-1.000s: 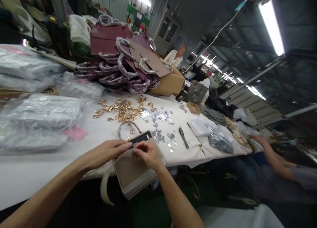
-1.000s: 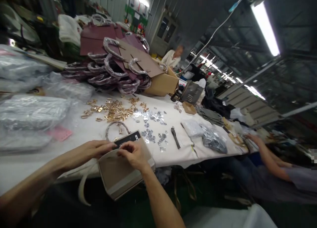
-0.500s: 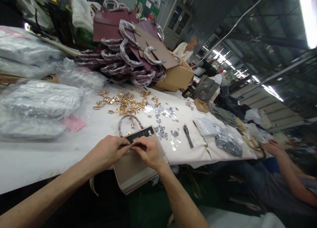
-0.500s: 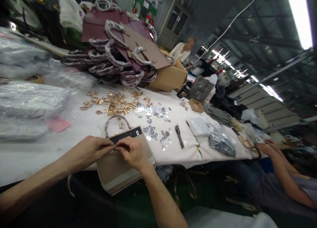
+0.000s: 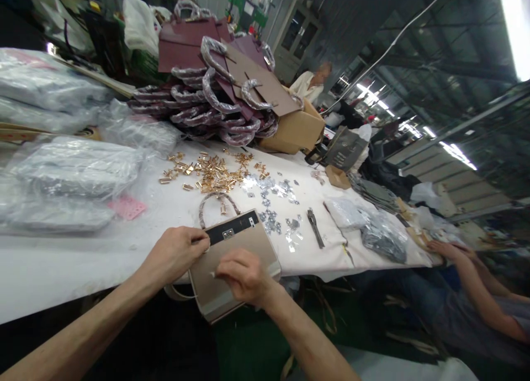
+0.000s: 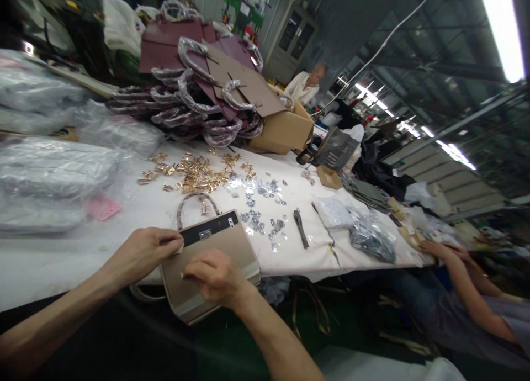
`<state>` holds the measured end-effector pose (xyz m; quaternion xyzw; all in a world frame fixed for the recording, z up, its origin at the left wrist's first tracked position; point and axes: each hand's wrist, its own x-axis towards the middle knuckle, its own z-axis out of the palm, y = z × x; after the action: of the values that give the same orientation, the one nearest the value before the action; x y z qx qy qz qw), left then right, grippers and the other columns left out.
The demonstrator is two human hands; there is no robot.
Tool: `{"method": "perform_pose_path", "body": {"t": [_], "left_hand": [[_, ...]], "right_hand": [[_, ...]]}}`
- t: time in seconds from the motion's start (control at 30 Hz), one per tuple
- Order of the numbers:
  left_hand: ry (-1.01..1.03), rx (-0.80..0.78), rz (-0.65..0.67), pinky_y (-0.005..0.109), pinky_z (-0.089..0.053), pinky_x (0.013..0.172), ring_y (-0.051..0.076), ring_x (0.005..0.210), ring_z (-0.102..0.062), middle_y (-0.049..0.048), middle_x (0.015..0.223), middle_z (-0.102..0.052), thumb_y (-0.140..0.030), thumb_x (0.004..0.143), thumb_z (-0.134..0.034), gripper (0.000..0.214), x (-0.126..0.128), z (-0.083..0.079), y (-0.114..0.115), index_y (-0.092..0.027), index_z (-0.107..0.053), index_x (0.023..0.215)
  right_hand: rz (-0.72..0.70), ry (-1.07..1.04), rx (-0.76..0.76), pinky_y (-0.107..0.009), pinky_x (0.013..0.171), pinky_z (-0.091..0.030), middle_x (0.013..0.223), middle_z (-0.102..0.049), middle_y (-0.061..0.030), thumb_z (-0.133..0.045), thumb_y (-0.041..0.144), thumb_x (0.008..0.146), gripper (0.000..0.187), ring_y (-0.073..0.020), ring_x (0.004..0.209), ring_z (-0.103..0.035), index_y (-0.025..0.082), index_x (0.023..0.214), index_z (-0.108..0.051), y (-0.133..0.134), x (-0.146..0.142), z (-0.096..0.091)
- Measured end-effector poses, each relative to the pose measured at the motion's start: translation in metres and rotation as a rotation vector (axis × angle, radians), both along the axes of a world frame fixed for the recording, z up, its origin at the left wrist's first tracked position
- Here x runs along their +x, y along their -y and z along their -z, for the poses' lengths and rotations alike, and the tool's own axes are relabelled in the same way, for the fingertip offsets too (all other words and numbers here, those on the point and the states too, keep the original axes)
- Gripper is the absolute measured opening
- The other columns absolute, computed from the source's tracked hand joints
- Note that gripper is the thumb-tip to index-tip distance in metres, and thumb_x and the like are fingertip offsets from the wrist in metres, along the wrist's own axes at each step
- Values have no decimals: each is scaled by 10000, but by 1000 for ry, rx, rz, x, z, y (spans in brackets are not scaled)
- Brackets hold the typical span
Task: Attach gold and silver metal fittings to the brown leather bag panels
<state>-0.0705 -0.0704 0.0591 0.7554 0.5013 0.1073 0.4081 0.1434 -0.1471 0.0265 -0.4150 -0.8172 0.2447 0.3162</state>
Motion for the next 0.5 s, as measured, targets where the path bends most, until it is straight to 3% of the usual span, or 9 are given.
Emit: {"method": "perform_pose_path", "body": {"t": [0.1, 0.2, 0.33, 0.5], "left_hand": [[33, -27, -10, 284, -450, 743, 223, 826, -695, 15, 880, -799, -432, 914, -462, 385, 0, 2, 2, -242, -796, 895], [56, -34, 0, 297, -469, 776, 246, 861, -699, 29, 902, -800, -464, 920, -465, 390, 2, 7, 2, -248, -790, 931], [72, -22, 35, 311, -480, 782, 255, 853, -701, 40, 902, -797, -473, 945, -444, 401, 3, 18, 1, -247, -774, 942], [74, -2, 20, 315, -487, 764, 259, 852, -711, 45, 929, -796, -488, 953, -447, 391, 2, 26, 2, -247, -756, 942]], "right_hand": [[178, -32, -48, -320, 836, -547, 926, -721, -59, -638, 237, 982, 79, -192, 903, -674, 233, 969, -716, 2, 28, -8], [339, -61, -120, -315, 853, -536, 940, -685, -45, -668, 243, 963, 49, -183, 916, -650, 217, 947, -706, -20, 64, -19], [268, -11, -235, -307, 921, -532, 1177, -611, -82, -702, 215, 925, 27, -184, 1100, -612, 194, 917, -717, -60, 93, -24], [127, 78, -349, -278, 851, -517, 1166, -617, -66, -720, 147, 905, 41, -155, 1027, -607, 177, 878, -715, -90, 100, -21]]}}
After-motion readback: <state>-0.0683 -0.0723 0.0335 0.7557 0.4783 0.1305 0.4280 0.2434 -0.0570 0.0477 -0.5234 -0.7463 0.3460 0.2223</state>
